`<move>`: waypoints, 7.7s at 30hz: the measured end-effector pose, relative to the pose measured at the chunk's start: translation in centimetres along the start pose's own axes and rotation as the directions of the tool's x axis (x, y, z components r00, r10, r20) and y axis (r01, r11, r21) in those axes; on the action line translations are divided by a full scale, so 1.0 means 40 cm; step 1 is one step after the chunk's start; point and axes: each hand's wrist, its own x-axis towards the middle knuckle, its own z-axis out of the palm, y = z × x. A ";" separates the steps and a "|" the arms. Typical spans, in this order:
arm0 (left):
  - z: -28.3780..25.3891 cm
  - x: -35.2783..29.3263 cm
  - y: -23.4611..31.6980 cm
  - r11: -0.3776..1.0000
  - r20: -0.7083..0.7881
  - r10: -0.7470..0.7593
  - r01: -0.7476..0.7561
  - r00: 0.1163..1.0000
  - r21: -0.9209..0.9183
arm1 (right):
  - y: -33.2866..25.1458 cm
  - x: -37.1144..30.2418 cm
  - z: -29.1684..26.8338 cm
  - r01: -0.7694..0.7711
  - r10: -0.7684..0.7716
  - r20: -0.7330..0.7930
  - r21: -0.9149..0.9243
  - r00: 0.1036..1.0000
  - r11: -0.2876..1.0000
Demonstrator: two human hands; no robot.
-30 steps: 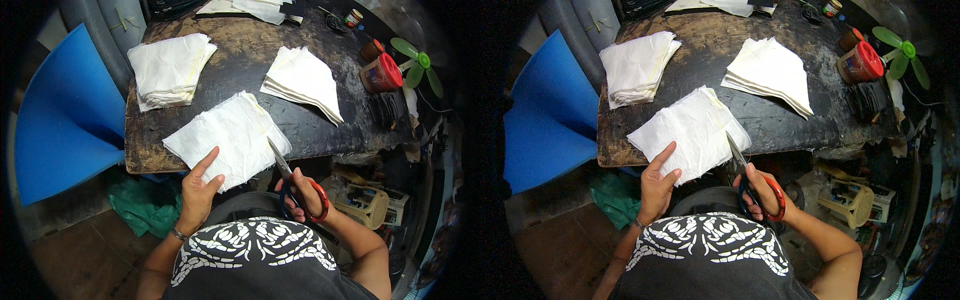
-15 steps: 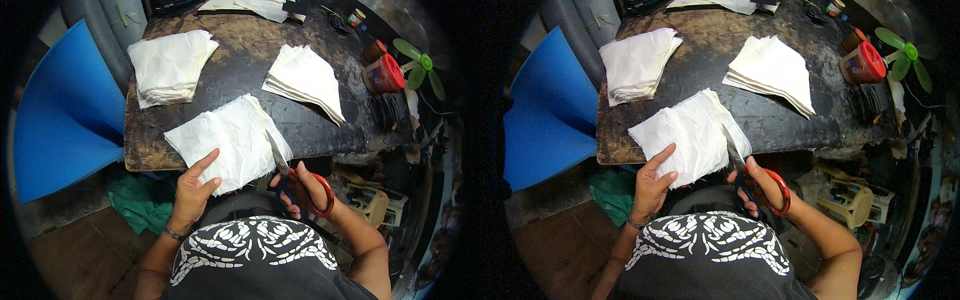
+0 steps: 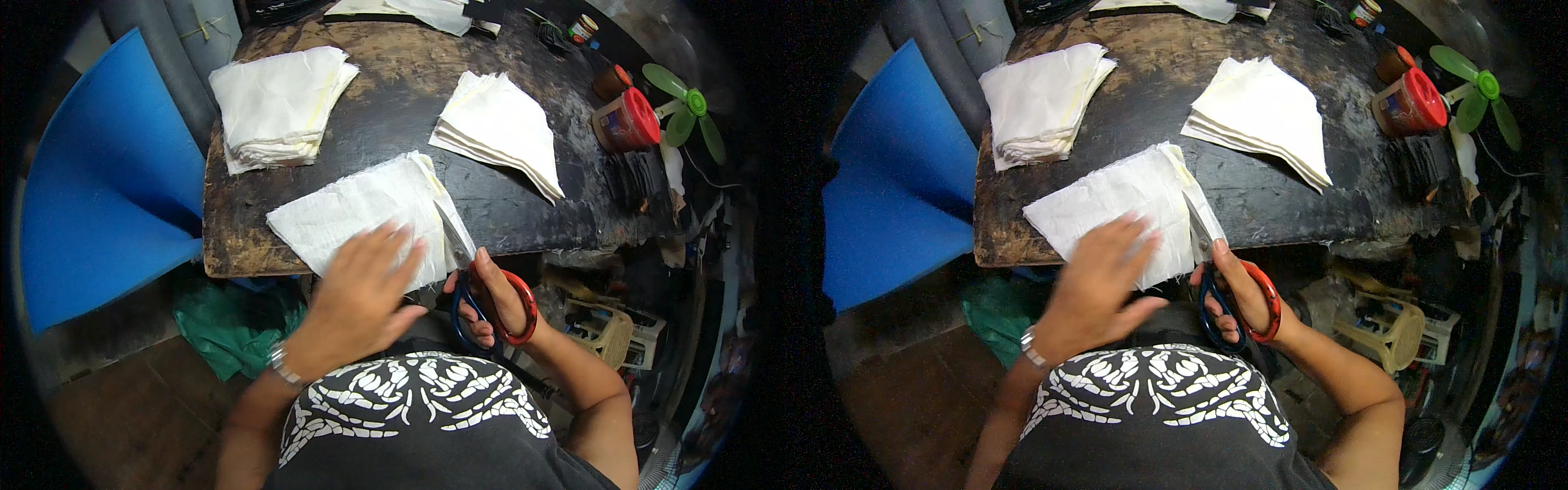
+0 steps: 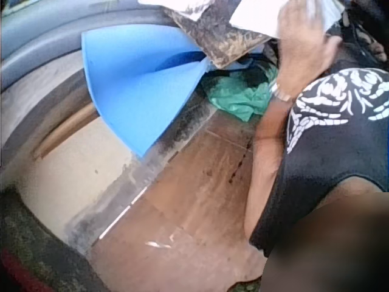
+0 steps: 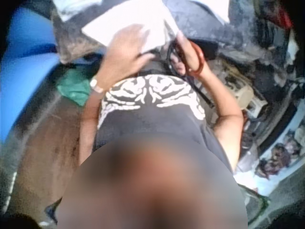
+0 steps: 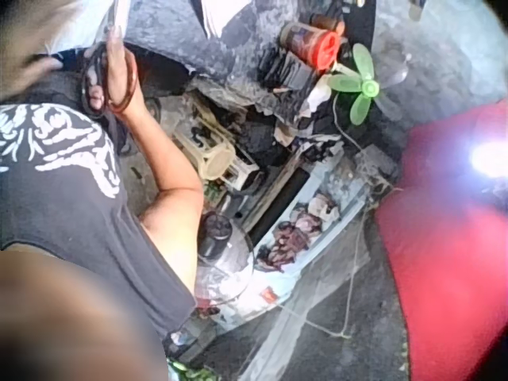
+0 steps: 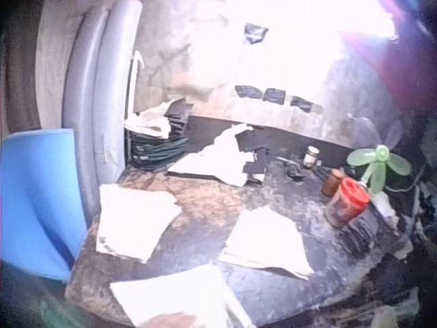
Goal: The person uses scissors to cut a stack of white fabric pieces into smaller shapes. They repeatedly trim the edges, separate cut pieces, and stack the finished pieces on the table.
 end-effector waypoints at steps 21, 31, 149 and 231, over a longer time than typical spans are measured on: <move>0.134 0.037 -0.054 0.988 0.024 0.152 -0.151 0.988 -0.030 | -0.043 0.040 0.015 -0.008 0.008 -0.010 0.004 1.000 1.000; 0.108 0.024 -0.050 0.985 0.052 0.130 -0.123 0.990 -0.119 | -0.067 0.045 0.013 -0.020 0.019 -0.016 -0.055 1.000 0.998; 0.177 0.303 -0.077 -0.499 0.368 -0.548 0.060 0.751 -0.865 | 0.200 -0.061 -0.109 0.541 -0.544 -0.041 0.190 0.838 0.820; 0.226 0.183 -0.004 -0.503 0.031 0.045 0.050 0.998 -0.863 | 0.077 -0.074 0.024 0.799 -0.793 0.105 -0.114 0.601 0.590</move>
